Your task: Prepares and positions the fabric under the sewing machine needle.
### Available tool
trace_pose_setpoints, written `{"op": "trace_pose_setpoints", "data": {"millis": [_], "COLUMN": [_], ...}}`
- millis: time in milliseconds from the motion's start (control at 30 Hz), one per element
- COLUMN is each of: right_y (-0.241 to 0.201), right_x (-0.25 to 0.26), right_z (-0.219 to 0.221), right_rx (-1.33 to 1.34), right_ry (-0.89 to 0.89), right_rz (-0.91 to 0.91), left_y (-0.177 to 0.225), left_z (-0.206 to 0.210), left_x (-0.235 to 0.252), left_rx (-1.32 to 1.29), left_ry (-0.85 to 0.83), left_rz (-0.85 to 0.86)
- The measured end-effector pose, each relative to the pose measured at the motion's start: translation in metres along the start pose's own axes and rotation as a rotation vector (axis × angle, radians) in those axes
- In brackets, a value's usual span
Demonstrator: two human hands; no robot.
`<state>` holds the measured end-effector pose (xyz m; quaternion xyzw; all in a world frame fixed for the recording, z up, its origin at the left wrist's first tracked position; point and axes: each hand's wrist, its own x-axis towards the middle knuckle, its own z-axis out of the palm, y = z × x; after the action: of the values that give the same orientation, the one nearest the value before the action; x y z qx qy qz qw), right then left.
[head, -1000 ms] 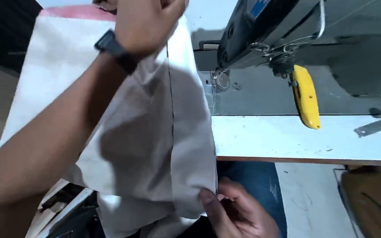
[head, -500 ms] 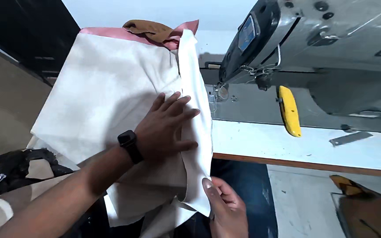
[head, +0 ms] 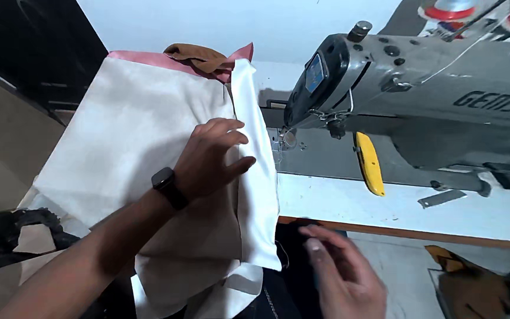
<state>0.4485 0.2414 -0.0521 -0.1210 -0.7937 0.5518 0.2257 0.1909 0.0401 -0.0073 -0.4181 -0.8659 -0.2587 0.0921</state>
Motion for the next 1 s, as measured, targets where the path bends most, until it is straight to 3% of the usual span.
{"op": "trace_pose_setpoints", "data": {"millis": [133,300,433,767,1000], "right_y": [0.004,0.009,0.017,0.006,0.010], "right_x": [0.054,0.138,0.188,0.159,0.160], "right_z": [-0.013,0.003,0.029,0.015,0.009], "right_rx": [-0.151,-0.619,-0.757,-0.522,-0.470], "right_ry": [0.033,-0.043,-0.044,-0.200,-0.337], "right_rz": [-0.179,-0.180,-0.169,-0.329,-0.425], "left_y": [0.001,-0.012,-0.022,-0.014,0.000], "left_z": [0.013,0.050,0.053,0.042,0.055], "left_x": [0.034,0.058,0.051,0.047,0.052], "left_rx": [-0.052,0.015,0.037,-0.073,0.072], "left_ry": [0.085,-0.148,-0.157,-0.071,-0.156], "left_rz": [0.138,0.138,0.180,0.323,0.406]}}
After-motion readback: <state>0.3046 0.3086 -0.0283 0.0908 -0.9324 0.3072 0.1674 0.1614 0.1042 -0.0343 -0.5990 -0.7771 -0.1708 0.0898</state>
